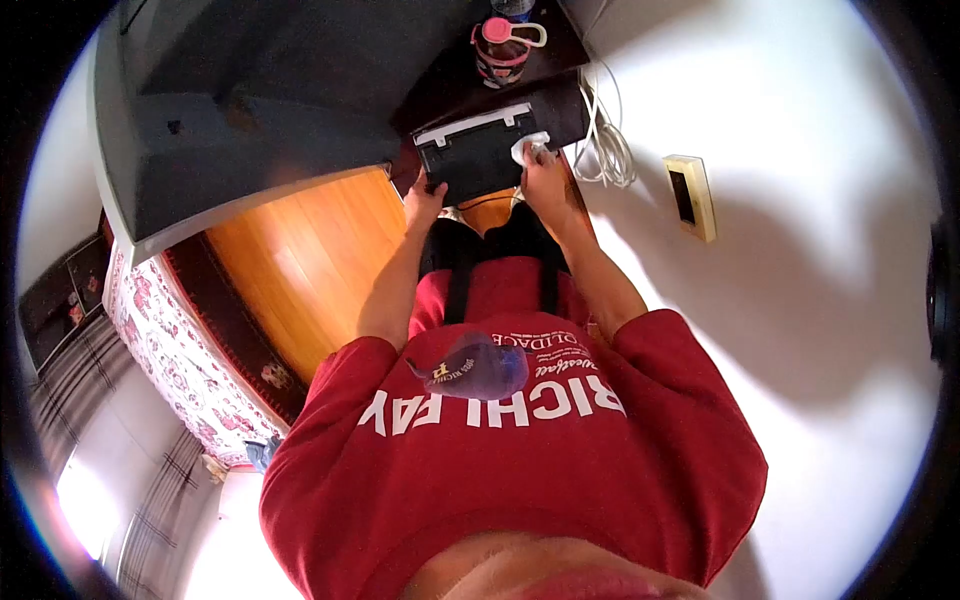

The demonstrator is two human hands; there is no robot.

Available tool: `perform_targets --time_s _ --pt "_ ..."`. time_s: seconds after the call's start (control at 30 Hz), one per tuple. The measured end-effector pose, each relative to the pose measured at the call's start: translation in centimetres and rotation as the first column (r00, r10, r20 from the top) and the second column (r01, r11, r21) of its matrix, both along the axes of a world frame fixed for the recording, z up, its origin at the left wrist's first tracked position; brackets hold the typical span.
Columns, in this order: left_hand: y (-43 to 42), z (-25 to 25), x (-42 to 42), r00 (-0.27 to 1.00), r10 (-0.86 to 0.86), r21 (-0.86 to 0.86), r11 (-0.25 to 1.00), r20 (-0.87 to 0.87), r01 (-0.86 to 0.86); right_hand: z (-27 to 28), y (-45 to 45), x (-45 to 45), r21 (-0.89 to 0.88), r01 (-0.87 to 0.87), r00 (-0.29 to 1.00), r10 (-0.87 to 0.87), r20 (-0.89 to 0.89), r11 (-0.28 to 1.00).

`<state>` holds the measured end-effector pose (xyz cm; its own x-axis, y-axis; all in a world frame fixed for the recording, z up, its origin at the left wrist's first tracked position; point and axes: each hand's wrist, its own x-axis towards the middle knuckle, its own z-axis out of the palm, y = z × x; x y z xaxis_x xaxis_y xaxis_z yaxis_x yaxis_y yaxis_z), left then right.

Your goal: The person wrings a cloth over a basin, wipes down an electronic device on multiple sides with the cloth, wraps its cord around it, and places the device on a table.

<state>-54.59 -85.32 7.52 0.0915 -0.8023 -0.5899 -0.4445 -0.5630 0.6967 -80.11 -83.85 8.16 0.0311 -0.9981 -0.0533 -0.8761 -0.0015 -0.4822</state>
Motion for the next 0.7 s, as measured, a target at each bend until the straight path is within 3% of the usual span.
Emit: perform_targets --time_s 0.03,0.13,0.17,0.27,0.3,0.4,0.47,0.53,0.6,0.67,0.7 --pt "-0.1 1.0 -0.2 0.995 -0.075 -0.115 0.99 0.07 0.083 0.3 1.1 0.2 -0.091 -0.026 0.999 0.03 0.045 0.996" --pt "-0.6 1.7 -0.3 0.986 -0.118 -0.014 0.993 0.117 0.12 0.9 1.4 0.4 -0.014 0.008 0.998 -0.007 0.057 1.0" --pt "-0.5 1.5 -0.1 0.985 -0.121 -0.006 0.992 0.122 0.122 -0.3 0.1 0.2 -0.063 0.0 0.999 0.002 0.033 0.998" --pt "-0.8 -0.7 1.0 0.99 -0.135 0.032 0.99 0.038 0.134 1.8 -4.7 0.3 0.134 0.114 0.993 -0.107 -0.057 0.984" --pt "-0.7 -2.6 1.6 0.987 -0.148 0.0 0.989 0.062 0.148 1.2 -5.9 0.0 0.125 0.124 0.989 -0.113 -0.093 0.984" --pt "-0.7 -1.9 1.1 0.988 -0.14 -0.005 0.99 0.069 0.141 -0.8 -6.5 -1.0 0.15 0.116 0.99 -0.102 -0.098 0.982" --pt "-0.2 -1.4 0.6 0.992 -0.113 0.023 0.993 0.047 0.112 0.6 -4.3 -1.1 -0.041 0.026 0.996 -0.029 -0.081 0.999" --pt "-0.1 -1.1 0.0 0.999 0.018 -0.065 0.998 0.027 -0.016 0.6 -1.2 -1.4 -0.126 -0.046 0.995 0.035 -0.089 0.991" --pt "0.1 -1.0 -0.3 0.999 -0.002 -0.025 1.0 0.051 0.003 1.6 1.3 -2.1 0.135 -0.078 0.997 0.079 0.0 0.988" --pt "1.2 -3.3 -0.2 0.942 -0.034 -0.399 0.9 0.333 0.173 1.2 1.7 -2.6 0.077 -0.092 0.995 0.088 0.048 0.993" --pt "1.6 -3.2 -0.6 0.944 -0.032 -0.396 0.903 0.329 0.169 1.0 2.0 -2.7 0.025 -0.092 0.991 0.089 0.101 0.995"
